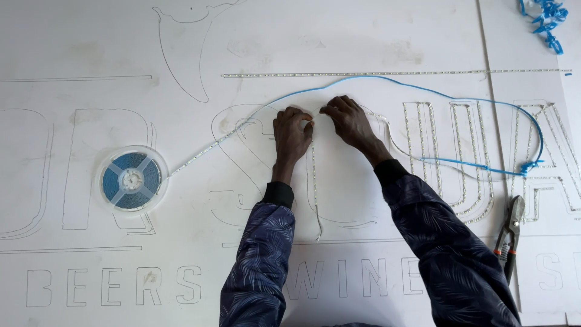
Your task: Laying out flexible LED strips along the outlines of letters on a large sign board template.
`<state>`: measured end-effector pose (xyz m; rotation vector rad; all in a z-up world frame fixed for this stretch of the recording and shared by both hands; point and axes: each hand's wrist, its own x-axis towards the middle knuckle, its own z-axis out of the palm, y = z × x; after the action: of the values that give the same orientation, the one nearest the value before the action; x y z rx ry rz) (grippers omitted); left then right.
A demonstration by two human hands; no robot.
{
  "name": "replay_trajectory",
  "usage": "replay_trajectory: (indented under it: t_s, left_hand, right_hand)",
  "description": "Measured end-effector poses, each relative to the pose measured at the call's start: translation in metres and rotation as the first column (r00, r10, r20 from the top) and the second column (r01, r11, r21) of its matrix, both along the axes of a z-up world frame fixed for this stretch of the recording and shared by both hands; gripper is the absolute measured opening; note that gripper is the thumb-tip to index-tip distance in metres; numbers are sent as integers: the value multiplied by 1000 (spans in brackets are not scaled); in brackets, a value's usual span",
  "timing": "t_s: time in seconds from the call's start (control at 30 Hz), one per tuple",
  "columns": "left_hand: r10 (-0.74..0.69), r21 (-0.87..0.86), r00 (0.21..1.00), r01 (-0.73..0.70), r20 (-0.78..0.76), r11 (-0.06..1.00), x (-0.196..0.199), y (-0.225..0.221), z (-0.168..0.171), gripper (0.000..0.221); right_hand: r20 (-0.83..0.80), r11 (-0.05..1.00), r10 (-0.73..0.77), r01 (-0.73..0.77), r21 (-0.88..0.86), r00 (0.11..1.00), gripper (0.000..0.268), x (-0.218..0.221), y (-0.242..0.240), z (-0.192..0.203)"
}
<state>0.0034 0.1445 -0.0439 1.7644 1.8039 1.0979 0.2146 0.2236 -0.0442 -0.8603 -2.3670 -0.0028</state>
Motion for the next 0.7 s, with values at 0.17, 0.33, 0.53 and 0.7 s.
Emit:
replay_trajectory:
  t_s: [0.17,0.33,0.53,0.7]
  left_hand:
    - [-5,19,1000,5,-14,1000,0,1,-9,10]
    - [-2,36,1000,2,-14,999,1,1,-14,11]
    - [-30,54,997,33,-66,998,0,0,-10,15]
    - [-25,42,981,34,-194,999,4,-2,-4,14]
  right_hand:
    - [37,999,34,-34,4,999,19,12,-3,3]
    - [91,991,26,-37,131,996,20,13,10,-10]
    - [55,980,33,-43,194,998,21,5,20,-15]
    - [35,978,23,-30,205,999,21,4,18,-17]
